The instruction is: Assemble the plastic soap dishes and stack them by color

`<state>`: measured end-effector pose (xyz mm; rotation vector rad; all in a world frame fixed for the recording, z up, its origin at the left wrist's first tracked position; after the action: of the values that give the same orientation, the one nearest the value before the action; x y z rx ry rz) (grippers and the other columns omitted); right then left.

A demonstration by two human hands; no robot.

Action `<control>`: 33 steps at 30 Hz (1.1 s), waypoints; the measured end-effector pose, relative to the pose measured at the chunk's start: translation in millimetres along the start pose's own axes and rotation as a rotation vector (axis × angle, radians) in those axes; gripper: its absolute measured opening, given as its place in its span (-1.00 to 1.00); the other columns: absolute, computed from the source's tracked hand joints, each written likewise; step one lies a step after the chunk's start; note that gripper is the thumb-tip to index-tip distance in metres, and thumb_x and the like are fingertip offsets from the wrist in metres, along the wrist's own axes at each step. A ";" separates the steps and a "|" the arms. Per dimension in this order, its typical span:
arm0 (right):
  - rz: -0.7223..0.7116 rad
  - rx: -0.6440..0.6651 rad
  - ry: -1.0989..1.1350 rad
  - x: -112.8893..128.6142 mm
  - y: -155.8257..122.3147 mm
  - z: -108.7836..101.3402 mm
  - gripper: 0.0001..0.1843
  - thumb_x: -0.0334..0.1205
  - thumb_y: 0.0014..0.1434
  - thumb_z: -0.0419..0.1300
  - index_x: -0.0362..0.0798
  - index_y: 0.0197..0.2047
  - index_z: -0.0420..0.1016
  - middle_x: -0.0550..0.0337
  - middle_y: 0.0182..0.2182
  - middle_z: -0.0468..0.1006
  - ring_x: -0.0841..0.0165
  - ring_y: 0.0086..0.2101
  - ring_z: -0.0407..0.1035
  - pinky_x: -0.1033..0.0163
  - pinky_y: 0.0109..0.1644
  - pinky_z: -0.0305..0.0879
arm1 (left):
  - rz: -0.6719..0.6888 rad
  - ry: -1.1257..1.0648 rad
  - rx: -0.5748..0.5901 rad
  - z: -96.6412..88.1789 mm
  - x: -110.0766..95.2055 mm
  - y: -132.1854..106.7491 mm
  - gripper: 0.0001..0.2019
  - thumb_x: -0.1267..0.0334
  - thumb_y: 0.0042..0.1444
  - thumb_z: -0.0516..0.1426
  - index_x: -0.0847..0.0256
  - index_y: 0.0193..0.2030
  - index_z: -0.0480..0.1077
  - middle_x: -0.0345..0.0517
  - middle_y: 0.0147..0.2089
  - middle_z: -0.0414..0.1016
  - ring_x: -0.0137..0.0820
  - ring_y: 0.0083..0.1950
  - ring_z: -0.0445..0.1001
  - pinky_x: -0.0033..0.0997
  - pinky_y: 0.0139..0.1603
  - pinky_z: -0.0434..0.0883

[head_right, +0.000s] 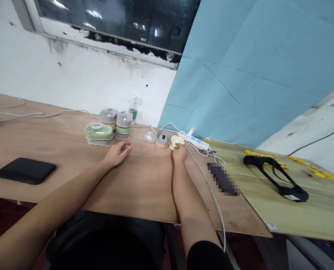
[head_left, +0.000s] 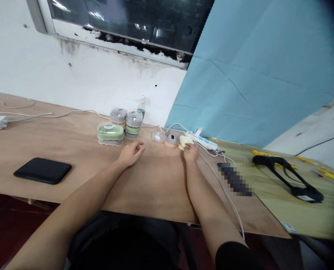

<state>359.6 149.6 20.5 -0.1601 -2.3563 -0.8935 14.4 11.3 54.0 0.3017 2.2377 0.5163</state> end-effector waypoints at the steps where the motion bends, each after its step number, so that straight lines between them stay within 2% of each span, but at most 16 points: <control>1: -0.009 0.017 -0.004 2.4 -0.5 1.0 -0.66 -0.33 -0.02 0.05 -0.12 -0.22 0.58 0.02 -0.25 0.43 0.22 -0.21 0.31 0.09 0.04 0.20 | 0.000 -0.001 0.000 0.2 0.1 0.0 -0.64 0.02 0.21 0.00 0.17 0.02 0.37 -0.15 -0.33 0.52 -0.34 -0.31 0.47 -0.38 -0.25 0.35; 6: 0.002 0.043 -0.016 6.4 -0.8 1.7 -0.68 -0.35 -0.05 0.04 -0.11 -0.28 0.58 0.03 -0.26 0.47 0.23 -0.23 0.32 0.12 0.00 0.22 | 0.003 -0.003 0.001 1.8 1.2 0.0 -0.64 0.02 0.21 0.01 0.17 0.01 0.38 -0.14 -0.33 0.52 -0.34 -0.32 0.47 -0.39 -0.27 0.33; 11: 0.079 0.067 -0.092 2.4 -0.9 0.7 -0.72 -0.32 -0.03 0.04 -0.09 -0.34 0.58 0.04 -0.32 0.46 0.23 -0.27 0.31 0.14 -0.07 0.21 | 0.026 0.009 0.010 1.7 0.2 0.4 -0.66 0.04 0.21 0.01 0.19 -0.01 0.38 -0.15 -0.33 0.52 -0.34 -0.31 0.47 -0.39 -0.26 0.34; 16: 0.077 -0.029 -0.110 1.3 -2.0 -6.5 -0.72 -0.32 -0.07 0.07 -0.07 -0.32 0.56 0.01 -0.25 0.43 0.18 -0.15 0.27 0.09 0.04 0.14 | 0.024 0.025 0.026 2.0 0.6 0.7 -0.66 0.04 0.22 0.01 0.19 0.00 0.37 -0.17 -0.33 0.53 -0.35 -0.30 0.48 -0.40 -0.27 0.34; 20: 0.110 -0.025 -0.068 -5.9 -1.5 -3.7 -0.71 -0.30 -0.08 0.08 -0.07 -0.28 0.55 0.00 -0.21 0.42 0.16 -0.09 0.25 0.04 0.10 0.10 | 0.040 0.043 0.006 -1.0 1.2 1.8 -0.67 0.05 0.22 0.01 0.18 0.00 0.36 -0.17 -0.32 0.52 -0.36 -0.30 0.48 -0.39 -0.26 0.35; 23: 0.142 -0.015 -0.033 -11.5 0.0 -0.1 -0.70 -0.30 -0.09 0.08 -0.08 -0.27 0.55 0.00 -0.20 0.41 0.17 -0.09 0.25 0.05 0.11 0.10 | 0.069 0.107 -0.079 -11.4 2.5 4.6 -0.67 0.07 0.22 0.02 0.19 0.00 0.36 -0.13 -0.26 0.52 -0.34 -0.26 0.47 -0.37 -0.22 0.36; 28: 0.153 -0.059 0.010 -15.0 1.2 0.7 -0.66 -0.27 -0.10 0.08 -0.09 -0.22 0.54 0.00 -0.19 0.42 0.16 -0.07 0.24 0.06 0.12 0.10 | 0.143 0.326 -0.349 -46.8 3.1 8.2 -0.70 0.10 0.20 0.03 0.22 -0.07 0.42 0.02 -0.12 0.47 -0.19 -0.02 0.39 -0.20 0.04 0.28; 31: 0.118 -0.099 0.036 -12.9 0.9 -1.0 -0.67 -0.25 -0.09 0.09 -0.08 -0.24 0.53 0.01 -0.20 0.44 0.15 -0.07 0.24 0.05 0.12 0.10 | 0.033 0.437 -0.495 -71.0 9.0 6.4 -0.72 0.11 0.17 0.07 0.17 -0.07 0.44 0.06 0.04 0.39 -0.10 0.13 0.29 -0.05 0.17 0.14; 33: 0.101 -0.113 0.046 -11.2 0.8 -1.8 -0.69 -0.24 -0.08 0.08 -0.08 -0.26 0.53 0.01 -0.23 0.44 0.15 -0.08 0.24 0.04 0.12 0.10 | -0.062 0.501 -0.533 -82.7 13.9 4.6 -0.67 0.09 0.12 0.11 0.15 -0.02 0.41 0.08 0.18 0.28 -0.03 0.26 0.14 0.04 0.25 0.01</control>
<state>369.8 150.2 15.5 -0.2983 -2.2355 -0.9706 -57.1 -1.4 96.1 -0.1955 2.4516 1.2285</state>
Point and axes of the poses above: each hand's wrist, its own y-axis towards the middle knuckle, its own z-axis out of the palm, x = y × z, the point moved 6 cm from there along y, towards the middle knuckle
